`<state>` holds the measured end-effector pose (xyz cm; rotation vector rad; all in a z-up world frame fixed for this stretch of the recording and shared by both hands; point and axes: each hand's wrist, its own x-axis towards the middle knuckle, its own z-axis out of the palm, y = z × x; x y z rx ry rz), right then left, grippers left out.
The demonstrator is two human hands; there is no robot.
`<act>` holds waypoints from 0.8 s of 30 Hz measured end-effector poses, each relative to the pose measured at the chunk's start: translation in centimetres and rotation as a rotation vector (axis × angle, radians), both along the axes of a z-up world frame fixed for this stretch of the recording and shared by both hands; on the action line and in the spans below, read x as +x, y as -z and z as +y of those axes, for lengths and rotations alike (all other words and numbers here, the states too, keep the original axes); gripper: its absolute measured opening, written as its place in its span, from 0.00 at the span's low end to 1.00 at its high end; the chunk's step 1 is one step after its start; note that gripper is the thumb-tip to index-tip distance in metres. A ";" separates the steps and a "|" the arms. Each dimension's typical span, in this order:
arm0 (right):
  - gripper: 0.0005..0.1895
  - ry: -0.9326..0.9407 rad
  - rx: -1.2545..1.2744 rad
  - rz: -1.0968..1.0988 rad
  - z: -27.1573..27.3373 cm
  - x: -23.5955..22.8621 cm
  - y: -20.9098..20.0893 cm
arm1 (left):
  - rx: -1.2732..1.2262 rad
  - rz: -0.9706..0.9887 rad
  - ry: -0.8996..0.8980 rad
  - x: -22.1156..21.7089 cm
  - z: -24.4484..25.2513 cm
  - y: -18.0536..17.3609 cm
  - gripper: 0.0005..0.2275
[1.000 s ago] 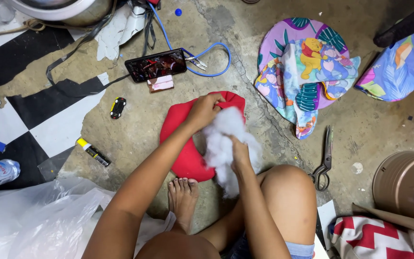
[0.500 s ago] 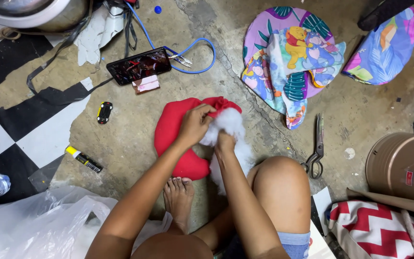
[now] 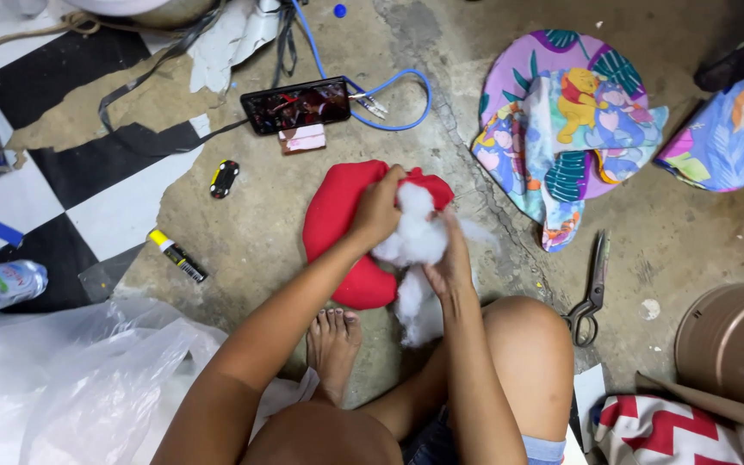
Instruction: Stuffing a red U-shaped pillow with white synthetic fiber filling from a large bag.
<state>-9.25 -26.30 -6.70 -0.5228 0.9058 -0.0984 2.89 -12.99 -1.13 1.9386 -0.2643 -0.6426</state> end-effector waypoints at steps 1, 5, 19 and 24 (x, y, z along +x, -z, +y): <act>0.25 -0.008 0.005 0.001 0.5 0.1 0.4 | 0.005 0.001 -0.008 -0.4 0.0 0.0 0.16; 0.25 -0.042 -0.289 0.278 0.2 0.7 3.8 | -0.129 -0.010 0.240 -0.7 0.6 -0.4 0.23; 0.28 0.086 0.017 0.000 1.3 1.1 -3.3 | -0.202 -0.107 0.073 0.2 2.2 0.1 0.22; 0.21 -0.102 -0.167 -0.111 -0.3 -1.0 6.0 | -0.115 -0.071 0.000 0.1 1.2 0.5 0.18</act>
